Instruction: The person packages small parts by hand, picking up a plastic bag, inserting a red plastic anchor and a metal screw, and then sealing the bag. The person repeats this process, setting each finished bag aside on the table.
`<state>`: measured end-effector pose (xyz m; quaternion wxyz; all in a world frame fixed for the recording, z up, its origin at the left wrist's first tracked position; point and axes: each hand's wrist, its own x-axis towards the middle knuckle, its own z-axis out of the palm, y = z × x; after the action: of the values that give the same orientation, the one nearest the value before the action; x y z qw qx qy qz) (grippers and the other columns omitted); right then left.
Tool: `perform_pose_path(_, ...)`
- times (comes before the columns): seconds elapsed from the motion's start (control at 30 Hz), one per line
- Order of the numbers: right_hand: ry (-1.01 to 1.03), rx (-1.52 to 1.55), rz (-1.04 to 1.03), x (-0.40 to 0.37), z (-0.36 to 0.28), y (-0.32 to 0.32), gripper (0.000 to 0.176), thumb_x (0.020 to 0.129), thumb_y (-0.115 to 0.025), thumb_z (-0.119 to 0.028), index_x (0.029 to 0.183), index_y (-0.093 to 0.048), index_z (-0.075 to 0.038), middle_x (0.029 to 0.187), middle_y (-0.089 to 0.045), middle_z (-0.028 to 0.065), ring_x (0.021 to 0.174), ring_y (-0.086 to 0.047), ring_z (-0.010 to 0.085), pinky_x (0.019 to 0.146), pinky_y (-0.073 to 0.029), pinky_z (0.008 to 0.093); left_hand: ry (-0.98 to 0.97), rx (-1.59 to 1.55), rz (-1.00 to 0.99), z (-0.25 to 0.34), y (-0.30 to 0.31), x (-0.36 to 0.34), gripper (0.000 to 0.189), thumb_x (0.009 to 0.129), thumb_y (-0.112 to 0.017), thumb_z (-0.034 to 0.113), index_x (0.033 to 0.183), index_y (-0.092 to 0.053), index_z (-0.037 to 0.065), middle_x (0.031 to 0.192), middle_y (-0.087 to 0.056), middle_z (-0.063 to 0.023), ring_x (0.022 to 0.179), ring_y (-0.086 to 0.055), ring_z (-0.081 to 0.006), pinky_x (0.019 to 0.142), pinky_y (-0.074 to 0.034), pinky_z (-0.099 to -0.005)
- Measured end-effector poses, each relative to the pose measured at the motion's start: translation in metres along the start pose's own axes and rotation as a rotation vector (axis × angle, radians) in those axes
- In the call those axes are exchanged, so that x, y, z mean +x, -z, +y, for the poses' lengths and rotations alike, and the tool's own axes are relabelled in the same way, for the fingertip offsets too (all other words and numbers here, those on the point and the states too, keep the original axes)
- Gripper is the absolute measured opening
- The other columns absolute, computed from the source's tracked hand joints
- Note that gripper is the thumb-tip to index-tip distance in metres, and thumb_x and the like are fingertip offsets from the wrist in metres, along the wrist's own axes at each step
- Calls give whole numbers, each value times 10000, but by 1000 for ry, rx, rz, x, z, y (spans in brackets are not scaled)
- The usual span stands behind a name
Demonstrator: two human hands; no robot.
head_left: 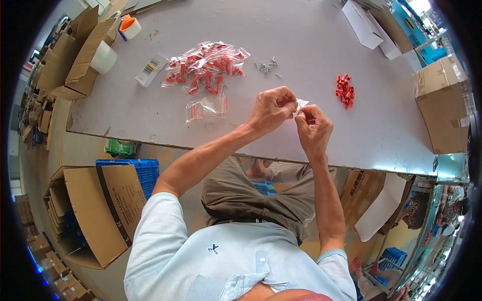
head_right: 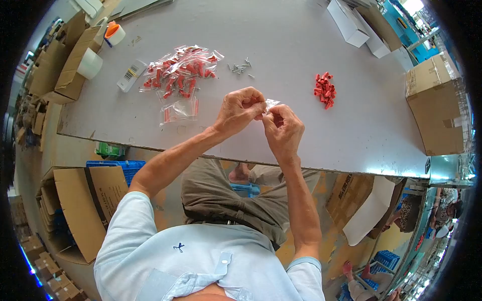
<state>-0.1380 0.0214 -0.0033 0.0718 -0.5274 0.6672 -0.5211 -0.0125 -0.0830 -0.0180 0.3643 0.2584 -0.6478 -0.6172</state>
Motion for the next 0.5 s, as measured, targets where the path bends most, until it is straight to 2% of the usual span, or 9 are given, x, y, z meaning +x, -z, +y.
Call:
perform_pose_path(0.07, 19, 33, -31, 8, 3, 3, 60, 893, -685, -36, 927, -711, 6, 794, -710, 79, 684, -686, 136, 641, -553, 285, -11, 2, 11, 1, 10, 3, 46, 947, -693, 6, 985, -703, -18, 830, -725, -65, 745, -688, -97, 652, -585, -247)
perform_pose_path(0.13, -64, 87, -36, 29, 8, 10, 100, 919, -717, -65, 991, -747, -3, 839, -737, 96, 726, -699, 144, 691, -566, 292, -95, 132, 30, -1, 22, 7, 38, 946, -702, 9, 978, -700, -11, 836, -727, -41, 747, -687, -90, 660, -584, -250)
perform_pose_path(0.27, -4, 4, -168, 85, 12, 3, 136, 942, -729, -84, 1057, -764, -20, 913, -761, 106, 771, -714, 157, 717, -578, 310, -189, 161, 46, -12, 23, 3, 56, 928, -717, 8, 975, -695, -14, 819, -725, -47, 743, -689, -97, 660, -583, -265)
perform_pose_path(0.33, 153, -105, -365, 111, 17, -12, 148, 935, -733, -71, 1076, -762, -34, 971, -764, 86, 793, -729, 198, 716, -585, 333, -263, 225, -112, -6, 21, 4, 71, 903, -727, 7, 957, -687, -17, 803, -726, -81, 719, -697, -130, 654, -585, -289)
perform_pose_path(0.37, 154, -106, -374, 122, 19, -20, 148, 935, -733, -71, 1076, -762, -34, 971, -764, 86, 793, -729, 198, 716, -585, 333, -259, 221, -104, -8, 20, 5, 71, 903, -727, 7, 957, -687, -17, 803, -726, -81, 719, -697, -130, 654, -585, -289)
perform_pose_path(0.43, 289, -229, -568, 140, 22, -37, 149, 926, -741, -68, 1071, -766, -52, 968, -751, 74, 809, -735, 242, 727, -591, 357, -349, 288, -134, -11, 18, 9, 74, 883, -730, 11, 934, -683, -16, 788, -721, -116, 695, -701, -164, 641, -579, -303)
perform_pose_path(0.5, 298, -286, -649, 153, 21, -52, 193, 919, -734, -53, 1108, -764, -79, 994, -733, 74, 842, -738, 260, 773, -601, 375, -353, 270, -103, -14, 18, 11, 60, 887, -720, 16, 920, -679, -11, 771, -720, -122, 670, -695, -179, 623, -572, -310)
